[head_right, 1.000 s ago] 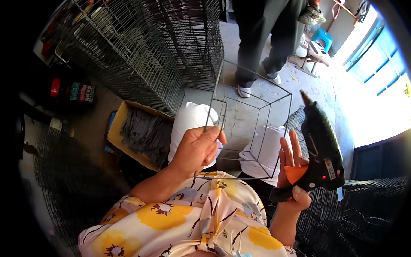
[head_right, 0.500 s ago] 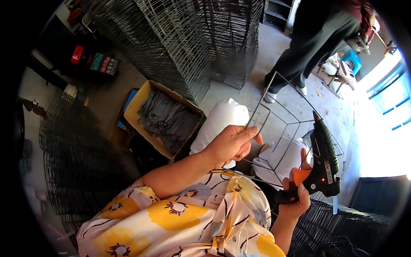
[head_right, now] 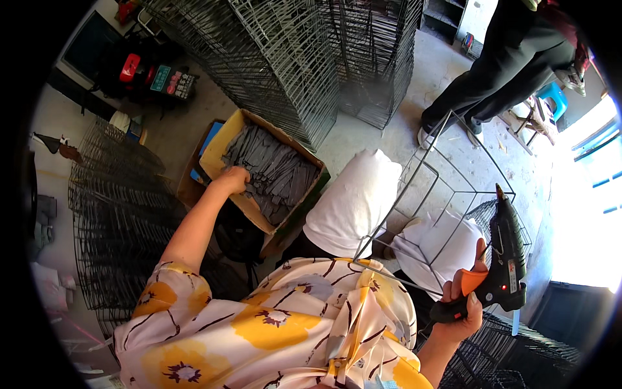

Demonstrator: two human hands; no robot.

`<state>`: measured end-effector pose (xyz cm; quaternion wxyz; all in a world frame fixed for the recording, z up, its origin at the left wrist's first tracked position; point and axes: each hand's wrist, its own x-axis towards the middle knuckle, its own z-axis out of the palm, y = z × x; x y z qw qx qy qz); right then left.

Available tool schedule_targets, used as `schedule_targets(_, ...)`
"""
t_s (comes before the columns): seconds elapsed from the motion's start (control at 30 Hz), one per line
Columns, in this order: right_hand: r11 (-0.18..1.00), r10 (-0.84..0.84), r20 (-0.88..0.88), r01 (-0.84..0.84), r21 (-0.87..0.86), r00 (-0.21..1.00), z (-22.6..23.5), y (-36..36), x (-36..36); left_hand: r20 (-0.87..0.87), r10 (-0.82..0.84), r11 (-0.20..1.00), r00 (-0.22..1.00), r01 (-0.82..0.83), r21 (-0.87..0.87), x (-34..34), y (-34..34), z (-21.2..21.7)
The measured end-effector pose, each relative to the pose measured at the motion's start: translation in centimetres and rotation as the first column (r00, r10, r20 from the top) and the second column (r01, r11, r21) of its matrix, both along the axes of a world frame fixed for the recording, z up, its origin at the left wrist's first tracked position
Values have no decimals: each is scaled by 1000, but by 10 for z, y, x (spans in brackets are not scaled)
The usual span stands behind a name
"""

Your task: The person uses a glue gun to apply adhesive to wire cage components, picking up small metal parts and attaching them to the wire structure.

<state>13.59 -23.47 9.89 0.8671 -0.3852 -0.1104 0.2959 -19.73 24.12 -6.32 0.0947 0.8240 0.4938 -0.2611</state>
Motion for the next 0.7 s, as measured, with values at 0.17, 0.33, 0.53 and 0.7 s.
schedule_targets(0.17,1000,-26,49,26,8,998,-3,-3,6,-183,-101,995,978,98,-25,20,3,-25)
schedule_targets(0.33,996,49,-21,-48,72,999,-2,-2,9,-88,-257,941,963,269,203,-26,29,-63)
schedule_targets(0.53,1000,11,-88,-13,-22,996,2,-6,9,660,501,856,560,-208,-473,-22,57,21)
schedule_targets(0.7,996,93,-108,-92,8,990,-2,-14,10,740,642,767,200,-158,-622,25,4,97)
